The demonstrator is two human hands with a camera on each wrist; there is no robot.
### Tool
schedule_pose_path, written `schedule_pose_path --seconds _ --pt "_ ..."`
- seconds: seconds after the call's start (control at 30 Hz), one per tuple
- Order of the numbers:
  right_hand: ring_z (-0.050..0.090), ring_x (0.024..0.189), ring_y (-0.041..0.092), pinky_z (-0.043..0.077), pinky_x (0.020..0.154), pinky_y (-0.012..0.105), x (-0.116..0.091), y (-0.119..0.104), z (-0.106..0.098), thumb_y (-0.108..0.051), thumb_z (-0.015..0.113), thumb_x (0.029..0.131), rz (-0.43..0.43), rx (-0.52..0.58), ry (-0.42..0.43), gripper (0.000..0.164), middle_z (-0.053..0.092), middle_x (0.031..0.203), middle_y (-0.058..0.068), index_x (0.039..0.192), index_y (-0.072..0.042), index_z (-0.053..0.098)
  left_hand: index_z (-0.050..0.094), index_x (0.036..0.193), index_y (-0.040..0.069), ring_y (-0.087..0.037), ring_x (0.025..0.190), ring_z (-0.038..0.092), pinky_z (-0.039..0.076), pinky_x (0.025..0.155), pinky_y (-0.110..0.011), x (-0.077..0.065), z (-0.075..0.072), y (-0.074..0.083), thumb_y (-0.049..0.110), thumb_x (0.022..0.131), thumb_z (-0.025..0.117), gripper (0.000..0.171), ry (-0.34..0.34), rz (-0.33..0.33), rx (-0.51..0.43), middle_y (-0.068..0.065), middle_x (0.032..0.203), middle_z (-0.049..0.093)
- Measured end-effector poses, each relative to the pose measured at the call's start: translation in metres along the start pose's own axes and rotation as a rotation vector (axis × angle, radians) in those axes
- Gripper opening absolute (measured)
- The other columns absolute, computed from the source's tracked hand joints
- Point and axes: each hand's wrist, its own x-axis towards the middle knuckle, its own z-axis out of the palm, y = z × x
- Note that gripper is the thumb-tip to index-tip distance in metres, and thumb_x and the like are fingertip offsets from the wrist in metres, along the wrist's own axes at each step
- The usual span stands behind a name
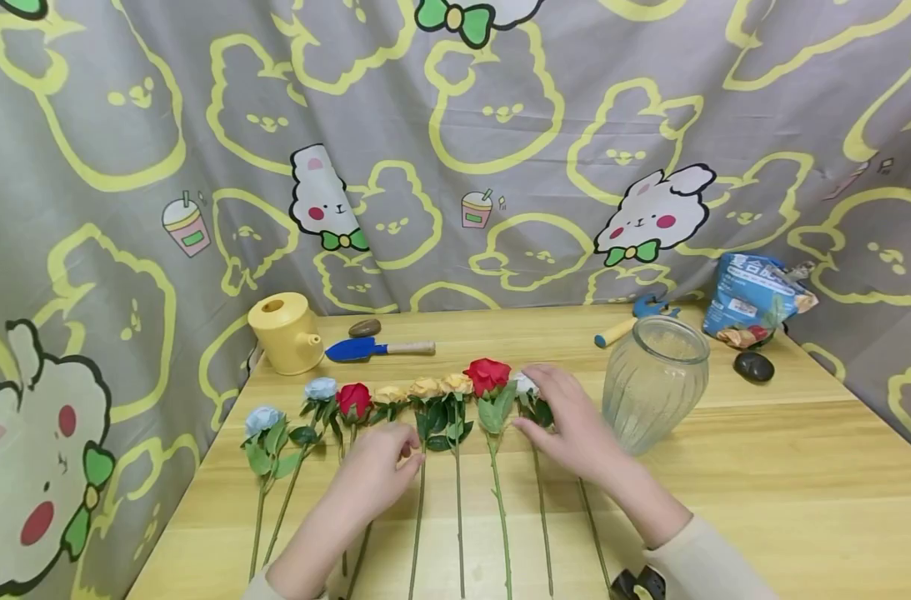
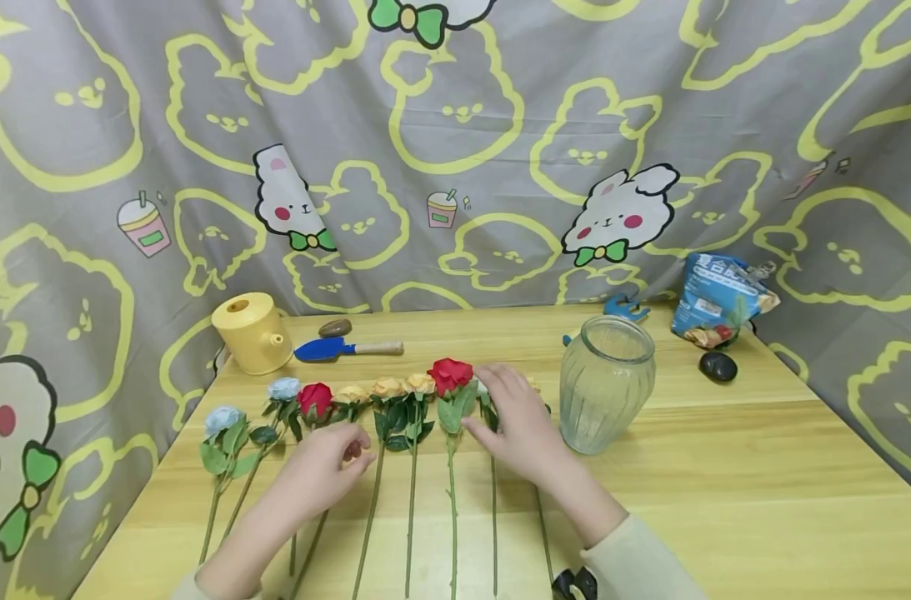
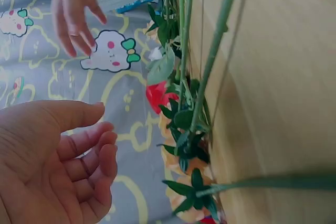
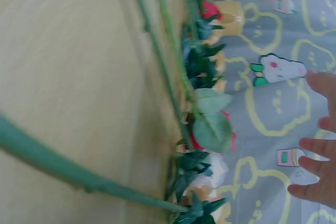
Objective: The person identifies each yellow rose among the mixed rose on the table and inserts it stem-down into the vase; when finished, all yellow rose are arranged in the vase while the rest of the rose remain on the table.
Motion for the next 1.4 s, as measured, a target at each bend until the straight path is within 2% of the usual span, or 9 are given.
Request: schedule_pose_path --seconds 0.13,0.27,0.5,0.6,0.67,0.8,0.93,1.17,1.4 --pt "0.053 0.101 0.025 0.042 0.086 0.038 0.001 0.001 -0.02 -0.013 0.07 0.077 -0.087 0.1 0.21 0.039 0.059 0.108 0.009 0.112 -0.002 0.056 0.056 0.073 0.013 -0.006 0.056 0.044 0.039 0.051 -0.021 -0.009 -0.002 -0.008 0.016 0.078 0.069 0.014 -0.032 -0.05 -0.039 0.009 0.065 0.049" --pt "0.056 0.085 0.021 0.043 0.083 0.025 0.003 0.002 -0.046 -0.007 0.064 0.077 -0.206 0.189 0.462 0.016 0.062 0.087 0.013 0.089 0.004 0.062 0.054 0.067 0.014 -0.006 0.049 0.04 0.036 0.046 -0.02 -0.016 -0.003 -0.018 0.013 0.079 0.067 0.018 -0.049 -0.095 -0.049 0.01 0.058 0.046" --pt "0.057 0.077 0.012 0.043 0.075 0.02 0.005 0.008 -0.085 -0.011 0.063 0.082 -0.335 0.324 0.916 0.028 0.06 0.07 0.02 0.066 0.012 0.06 0.056 0.062 0.013 -0.006 0.046 0.041 0.036 0.043 -0.021 -0.021 -0.006 -0.025 0.009 0.079 0.066 0.021 -0.083 -0.149 -0.057 0.009 0.054 0.048" --pt "0.056 0.082 0.016 0.043 0.078 0.021 -0.002 0.02 -0.094 -0.005 0.064 0.081 -0.283 0.445 0.99 0.02 0.061 0.08 0.018 0.075 0.015 0.062 0.061 0.065 0.011 -0.007 0.049 0.044 0.038 0.046 -0.022 -0.022 -0.007 -0.026 0.008 0.079 0.066 0.015 -0.087 -0.174 -0.073 0.008 0.057 0.051" --pt "0.053 0.092 0.018 0.041 0.085 0.023 -0.011 0.035 -0.096 -0.002 0.064 0.08 -0.181 0.5 0.954 0.021 0.059 0.093 0.015 0.089 0.017 0.06 0.063 0.069 0.01 -0.006 0.053 0.047 0.041 0.05 -0.023 -0.023 -0.007 -0.026 0.007 0.078 0.066 0.011 -0.082 -0.19 -0.084 0.008 0.061 0.054" --pt "0.041 0.114 0.019 0.029 0.1 0.024 -0.032 0.062 -0.092 0.001 0.062 0.082 0.179 0.533 0.743 0.048 0.045 0.12 0.007 0.125 0.007 0.042 0.063 0.075 0.01 -0.006 0.056 0.05 0.042 0.052 -0.026 -0.024 -0.009 -0.03 0.009 0.079 0.067 0.005 -0.068 -0.233 -0.101 0.007 0.063 0.056" --pt "0.028 0.127 0.014 0.021 0.102 0.017 -0.049 0.076 -0.083 -0.002 0.056 0.087 0.433 0.562 0.521 0.062 0.032 0.135 0.011 0.139 -0.007 0.023 0.063 0.076 0.01 -0.007 0.054 0.048 0.041 0.05 -0.025 -0.026 -0.011 -0.034 0.014 0.079 0.068 0.007 -0.067 -0.263 -0.109 0.007 0.061 0.055" --pt "0.038 0.115 0.01 0.033 0.087 0.011 -0.063 0.09 -0.07 0.004 0.056 0.085 0.369 0.741 0.435 0.058 0.042 0.125 -0.003 0.135 -0.011 0.031 0.063 0.072 0.012 -0.006 0.054 0.047 0.04 0.051 -0.025 -0.026 -0.013 -0.039 0.015 0.078 0.069 0.009 -0.061 -0.259 -0.089 0.009 0.06 0.054" --pt "0.038 0.115 0.01 0.031 0.09 0.012 -0.067 0.098 -0.065 0.016 0.058 0.076 0.268 0.799 0.369 0.078 0.035 0.129 0.004 0.14 -0.006 0.019 0.062 0.076 0.01 -0.007 0.056 0.047 0.041 0.053 -0.026 -0.026 -0.015 -0.046 0.014 0.079 0.069 0.008 -0.092 -0.287 -0.112 0.008 0.062 0.054"
